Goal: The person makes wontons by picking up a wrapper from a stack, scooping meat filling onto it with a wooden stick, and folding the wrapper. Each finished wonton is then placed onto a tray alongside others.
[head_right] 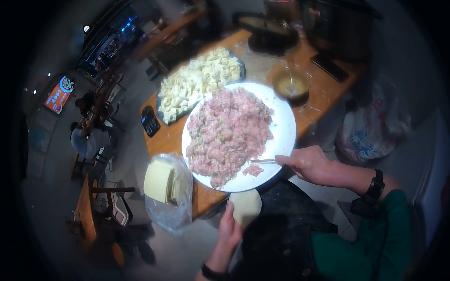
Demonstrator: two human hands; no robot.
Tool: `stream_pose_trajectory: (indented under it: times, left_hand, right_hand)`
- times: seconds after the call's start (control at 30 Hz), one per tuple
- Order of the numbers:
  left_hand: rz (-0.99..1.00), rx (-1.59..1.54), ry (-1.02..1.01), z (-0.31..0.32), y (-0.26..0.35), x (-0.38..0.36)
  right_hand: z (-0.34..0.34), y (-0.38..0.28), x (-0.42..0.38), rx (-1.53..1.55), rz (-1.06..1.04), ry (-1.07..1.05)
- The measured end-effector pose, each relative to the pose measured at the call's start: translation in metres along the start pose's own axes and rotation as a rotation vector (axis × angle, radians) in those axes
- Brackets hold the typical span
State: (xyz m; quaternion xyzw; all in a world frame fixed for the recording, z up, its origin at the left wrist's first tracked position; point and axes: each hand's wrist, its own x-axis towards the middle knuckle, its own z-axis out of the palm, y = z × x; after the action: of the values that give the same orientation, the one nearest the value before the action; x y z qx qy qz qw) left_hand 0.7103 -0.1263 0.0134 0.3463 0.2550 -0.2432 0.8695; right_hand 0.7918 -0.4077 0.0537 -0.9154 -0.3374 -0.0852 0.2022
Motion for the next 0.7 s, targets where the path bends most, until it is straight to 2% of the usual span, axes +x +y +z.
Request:
stream_pose_trajectory:
  times: [0.03, 0.17, 0.23, 0.27, 0.4, 0.5, 0.57, 0.63, 0.7]
  left_hand:
    - [-0.008, 0.0, -0.002, 0.004, 0.001, 0.0]
    - [0.001, -0.029, -0.06, 0.013, 0.005, -0.001]
    - [0.01, -0.039, -0.077, 0.015, 0.006, 0.0]
    - [0.017, -0.049, -0.097, 0.015, 0.007, 0.0]
    - [-0.035, -0.078, -0.076, 0.012, 0.008, -0.004]
    - [-0.003, -0.064, -0.05, 0.002, 0.004, -0.008]
    - [0.036, -0.084, -0.046, -0.007, 0.005, -0.012]
    - [0.055, -0.085, -0.042, -0.01, 0.006, -0.018]
    - [0.075, -0.082, -0.043, -0.006, 0.007, -0.024]
  right_hand:
    - [0.003, 0.001, 0.0, -0.002, 0.027, 0.054]
    - [0.012, -0.012, 0.0, 0.055, 0.033, 0.016]
    - [0.019, -0.018, 0.001, 0.24, 0.003, 0.006]
    - [0.019, -0.024, 0.0, 0.339, 0.045, -0.068]
    - [0.023, -0.06, -0.011, 0.188, -0.041, -0.097]
    - [0.025, -0.062, -0.029, 0.199, -0.061, -0.15]
    - [0.016, -0.057, -0.029, 0.179, -0.048, -0.112]
    - [0.01, -0.052, -0.026, 0.546, 0.069, -0.029]
    - [0.007, -0.059, -0.017, 0.647, 0.114, -0.082]
